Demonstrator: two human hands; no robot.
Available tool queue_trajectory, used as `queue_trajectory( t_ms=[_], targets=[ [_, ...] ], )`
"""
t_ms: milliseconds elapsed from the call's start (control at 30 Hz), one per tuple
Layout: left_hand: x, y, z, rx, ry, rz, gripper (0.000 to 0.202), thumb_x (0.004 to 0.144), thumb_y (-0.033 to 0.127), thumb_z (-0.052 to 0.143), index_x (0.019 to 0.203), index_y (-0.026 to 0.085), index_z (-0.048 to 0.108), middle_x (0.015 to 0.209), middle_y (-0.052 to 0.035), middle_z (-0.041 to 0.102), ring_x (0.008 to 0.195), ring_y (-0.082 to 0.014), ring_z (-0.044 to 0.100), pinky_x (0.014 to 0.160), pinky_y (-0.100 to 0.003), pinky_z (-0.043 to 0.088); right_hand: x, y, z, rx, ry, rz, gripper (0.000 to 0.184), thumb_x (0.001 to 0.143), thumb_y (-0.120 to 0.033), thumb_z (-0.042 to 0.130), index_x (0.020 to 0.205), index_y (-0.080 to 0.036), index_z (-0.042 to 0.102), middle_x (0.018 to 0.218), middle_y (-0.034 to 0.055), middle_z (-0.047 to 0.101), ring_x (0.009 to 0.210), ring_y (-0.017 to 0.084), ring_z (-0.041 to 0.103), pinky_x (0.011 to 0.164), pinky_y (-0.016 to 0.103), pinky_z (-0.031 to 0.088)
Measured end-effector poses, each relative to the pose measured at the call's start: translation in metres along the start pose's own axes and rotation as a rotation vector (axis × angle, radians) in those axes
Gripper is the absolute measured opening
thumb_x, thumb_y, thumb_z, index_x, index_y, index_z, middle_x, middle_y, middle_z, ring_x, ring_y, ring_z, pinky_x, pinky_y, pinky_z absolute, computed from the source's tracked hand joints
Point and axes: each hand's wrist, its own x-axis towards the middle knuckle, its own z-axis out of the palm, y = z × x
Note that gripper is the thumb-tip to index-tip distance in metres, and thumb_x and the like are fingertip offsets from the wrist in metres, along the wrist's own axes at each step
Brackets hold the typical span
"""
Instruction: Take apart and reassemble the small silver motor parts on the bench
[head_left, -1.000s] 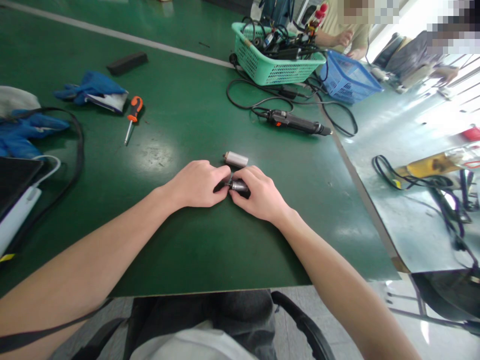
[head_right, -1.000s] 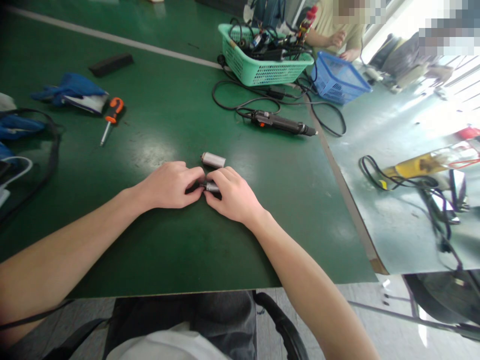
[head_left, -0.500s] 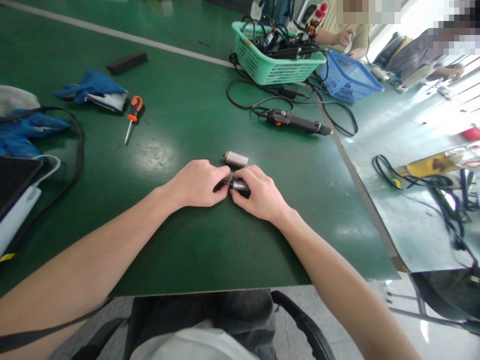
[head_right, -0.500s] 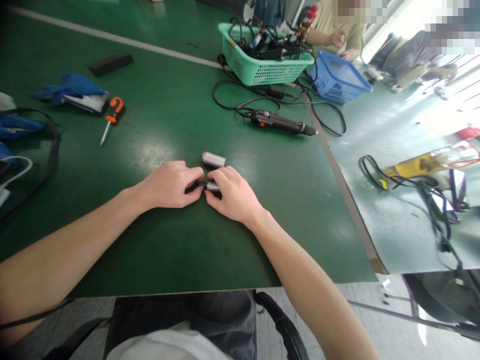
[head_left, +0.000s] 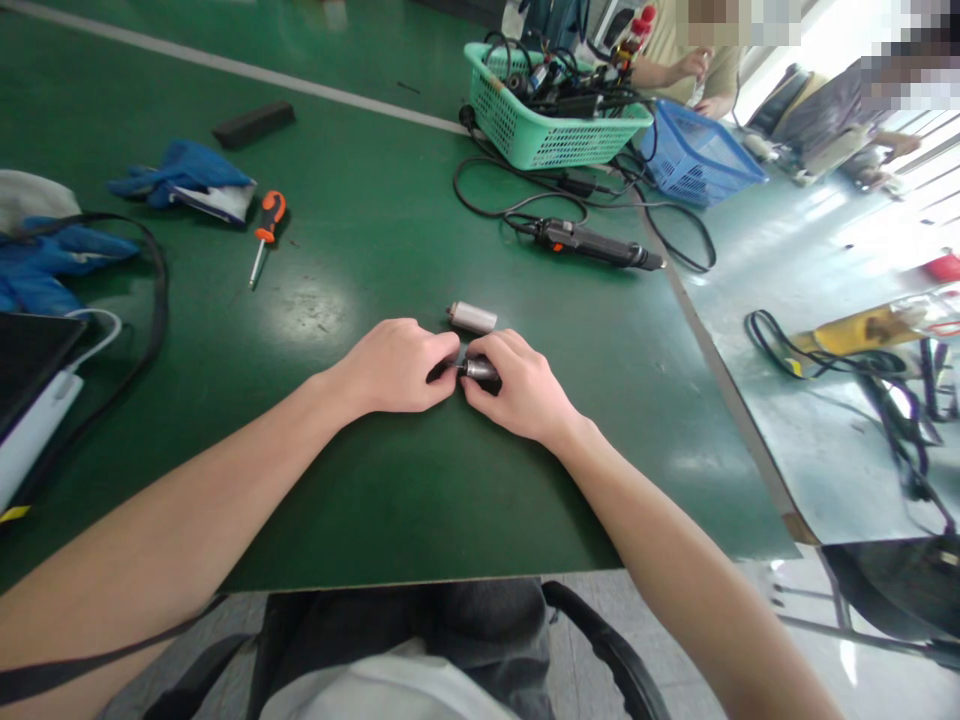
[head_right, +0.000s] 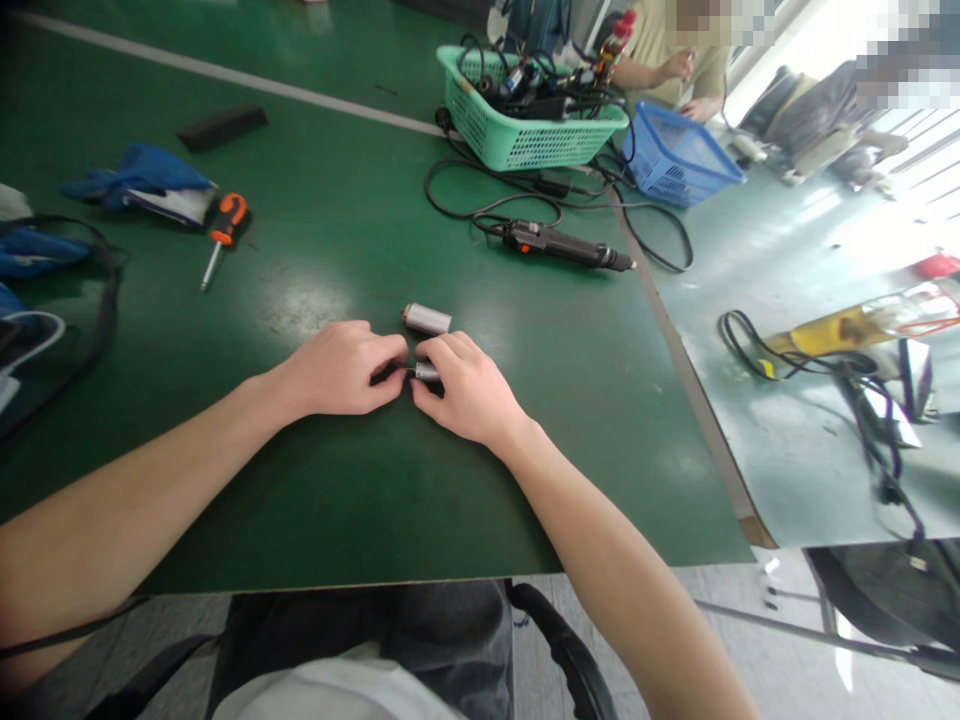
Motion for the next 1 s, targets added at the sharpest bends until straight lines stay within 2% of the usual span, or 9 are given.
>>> queue_trajectory(
  t_ms=[333,733,1000],
  targets=[
    [-0.0014,-0.0001,0.0001,-0.002,0.014,-0.018,0.019,0.089,0.033,0.049,0.082,0.021,0.061,0.068,-0.0019,0.067,0.060,-0.0196,0.061,0.062,-0.033,0.040,-0.0003,0.0003,-0.0002,0.006,0.004,-0.005,0.018,0.087,-0.021,0.061,0.104,-0.022,0.056,0.101,0.0082,0.066,0.097,0.026,0.060,0.087,0.039,0.052],
    [-0.0015,0.0011,-0.0019,-0.017,-0.003,-0.026,0.017,0.087,0.034,0.052,0.083,0.021,0.063,0.071,-0.0028,0.070,0.062,-0.0198,0.062,0.065,-0.033,0.044,-0.0004,0.0003,0.0002,0.012,0.000,0.002,0.029,0.087,-0.020,0.061,0.115,-0.023,0.059,0.109,0.0094,0.067,0.104,0.028,0.061,0.093,0.043,0.053],
    [-0.0022,0.0009,-0.0012,0.011,-0.002,-0.029,0.020,0.089,0.035,0.050,0.085,0.020,0.062,0.071,-0.0043,0.069,0.063,-0.0213,0.062,0.064,-0.034,0.043,0.0003,-0.0006,0.0001,0.027,0.004,-0.026,0.024,0.089,-0.019,0.060,0.112,-0.023,0.062,0.108,0.0085,0.068,0.104,0.027,0.062,0.094,0.043,0.053]
  ],
)
